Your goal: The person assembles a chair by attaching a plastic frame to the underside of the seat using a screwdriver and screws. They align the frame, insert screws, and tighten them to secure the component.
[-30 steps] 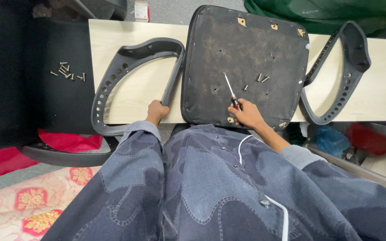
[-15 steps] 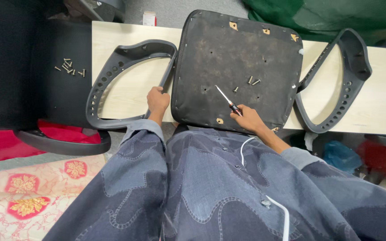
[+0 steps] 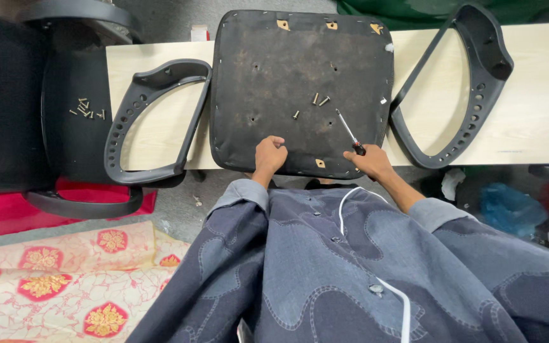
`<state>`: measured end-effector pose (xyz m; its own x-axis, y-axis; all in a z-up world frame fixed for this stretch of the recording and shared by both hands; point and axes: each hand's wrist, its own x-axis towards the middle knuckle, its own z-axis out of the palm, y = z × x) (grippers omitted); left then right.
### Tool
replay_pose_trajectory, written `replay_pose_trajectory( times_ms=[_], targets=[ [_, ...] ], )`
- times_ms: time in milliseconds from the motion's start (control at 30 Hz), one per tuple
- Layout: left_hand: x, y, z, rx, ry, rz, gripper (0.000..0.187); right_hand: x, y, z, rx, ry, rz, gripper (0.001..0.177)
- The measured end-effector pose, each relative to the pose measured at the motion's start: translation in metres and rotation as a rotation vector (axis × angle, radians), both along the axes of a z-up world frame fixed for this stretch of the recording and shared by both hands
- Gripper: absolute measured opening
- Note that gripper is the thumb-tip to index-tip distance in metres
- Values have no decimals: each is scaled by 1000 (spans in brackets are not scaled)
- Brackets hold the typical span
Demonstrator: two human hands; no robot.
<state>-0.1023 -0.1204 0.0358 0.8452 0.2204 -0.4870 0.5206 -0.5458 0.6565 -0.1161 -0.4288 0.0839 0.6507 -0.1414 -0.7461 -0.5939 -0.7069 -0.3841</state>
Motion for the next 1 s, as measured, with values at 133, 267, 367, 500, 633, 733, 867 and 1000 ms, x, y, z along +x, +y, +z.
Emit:
replay_pose_trajectory(
  times_ms=[133, 267, 367, 500, 633, 733, 867, 1000],
  targets=[
    [-4, -17, 1, 14, 50, -83, 31, -15, -26, -9, -106, -228, 53, 60],
    [6, -19, -3, 1, 36, -106, 31, -33, -38, -13, -90, -222, -90, 60],
    [19, -19, -8, -23, 45, -100, 31, -35, -39, -8, -42, -139, -219, 62],
    [41, -20, -14, -36, 56, -103, 31, -29, -34, 3, -37, -160, -253, 54],
    [61, -22, -21, -44, 53, -96, 28, -21, -34, 12, -25, -170, -275, 59],
    [66, -24, -30, -74, 48, -87, 28, -21, -35, 17, -81, -193, -238, 56],
    [64, -30, -32, -106, 59, -102, 27, -28, -39, 21, -142, -203, -248, 56],
    [51, -40, -23, -168, 183, -46, 29, -49, -47, 22, -244, -232, -267, 40]
  ],
)
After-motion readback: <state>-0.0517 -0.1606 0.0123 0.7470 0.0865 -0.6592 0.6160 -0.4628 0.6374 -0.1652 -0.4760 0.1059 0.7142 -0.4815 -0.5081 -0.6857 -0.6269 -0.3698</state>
